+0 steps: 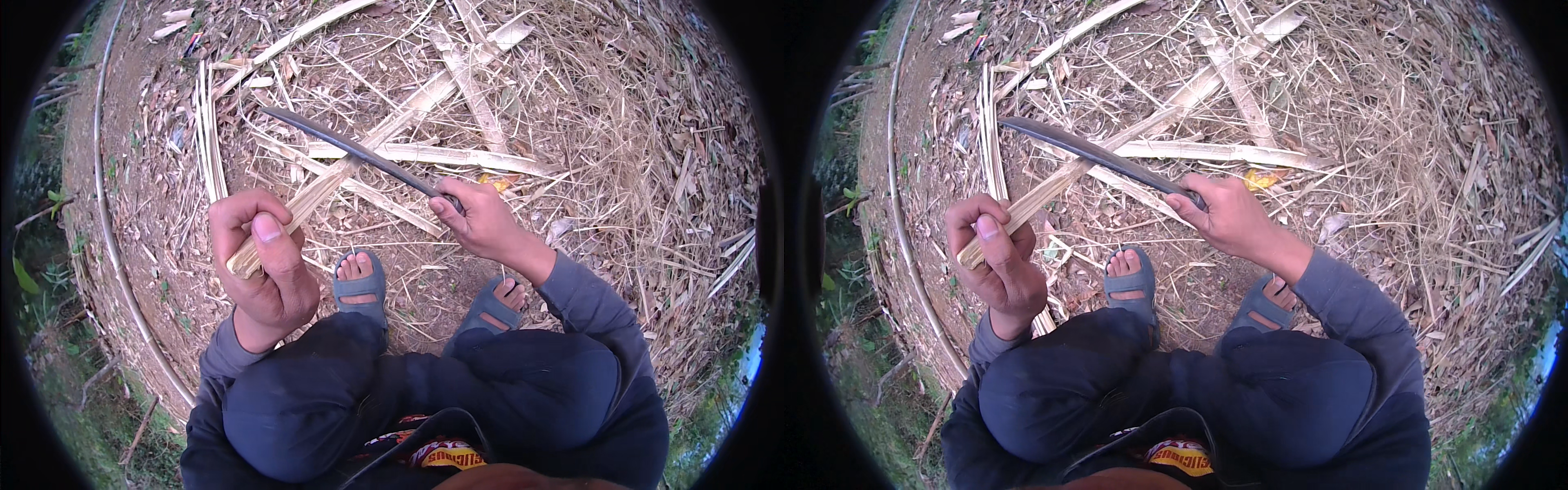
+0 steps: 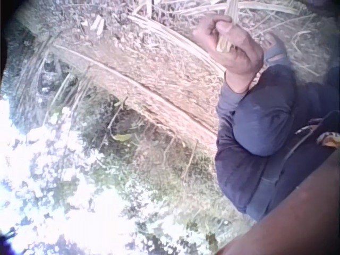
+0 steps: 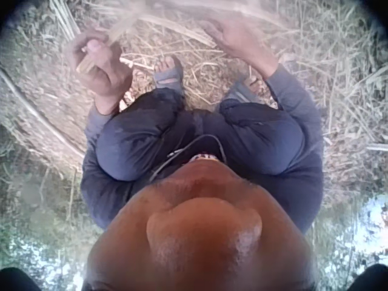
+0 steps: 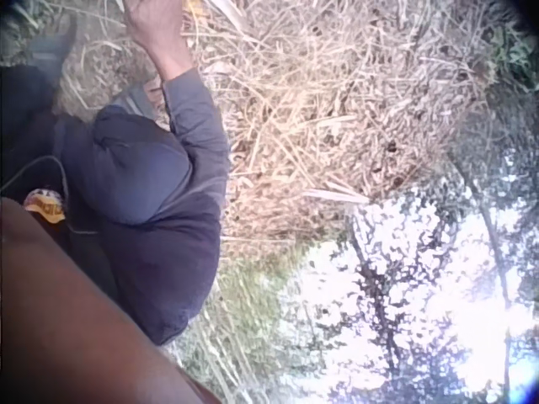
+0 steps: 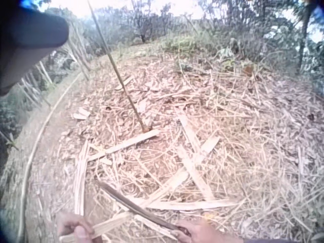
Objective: The person sits on the ground and uses a machete to split long bamboo stalks into thin strips. They repeatedly hold the bamboo, strike it with the blade, and separate the resulting pieces, placing the finished strips on the ground.
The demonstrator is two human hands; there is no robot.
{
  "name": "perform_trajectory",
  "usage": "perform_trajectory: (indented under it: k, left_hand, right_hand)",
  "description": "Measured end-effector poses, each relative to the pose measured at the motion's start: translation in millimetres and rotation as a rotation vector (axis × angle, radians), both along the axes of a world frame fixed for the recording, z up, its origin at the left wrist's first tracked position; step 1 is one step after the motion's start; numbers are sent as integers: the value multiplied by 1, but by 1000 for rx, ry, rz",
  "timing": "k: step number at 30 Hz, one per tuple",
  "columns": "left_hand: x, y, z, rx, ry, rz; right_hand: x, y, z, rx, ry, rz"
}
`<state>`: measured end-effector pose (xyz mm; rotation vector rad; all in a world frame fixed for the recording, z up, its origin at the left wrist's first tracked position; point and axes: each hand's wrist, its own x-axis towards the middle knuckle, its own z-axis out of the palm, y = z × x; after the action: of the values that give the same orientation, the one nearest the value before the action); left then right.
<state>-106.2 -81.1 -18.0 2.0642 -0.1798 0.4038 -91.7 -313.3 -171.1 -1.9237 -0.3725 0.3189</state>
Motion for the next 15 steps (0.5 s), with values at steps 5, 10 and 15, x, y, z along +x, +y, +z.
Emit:
perform_trajectory:
  k: [5,10,15]
  left_hand:
    - [-3,3,-7,159,-99,-58]
    - [-13,11,-7,-33,4,15]
    - [-5,0,-5,76,-43,4]
  right_hand:
    - [20,3,-37,-79,160,-58]
    - [0,15,6,0,-132,27]
    - [36,-1,-47,-209,196,-81]
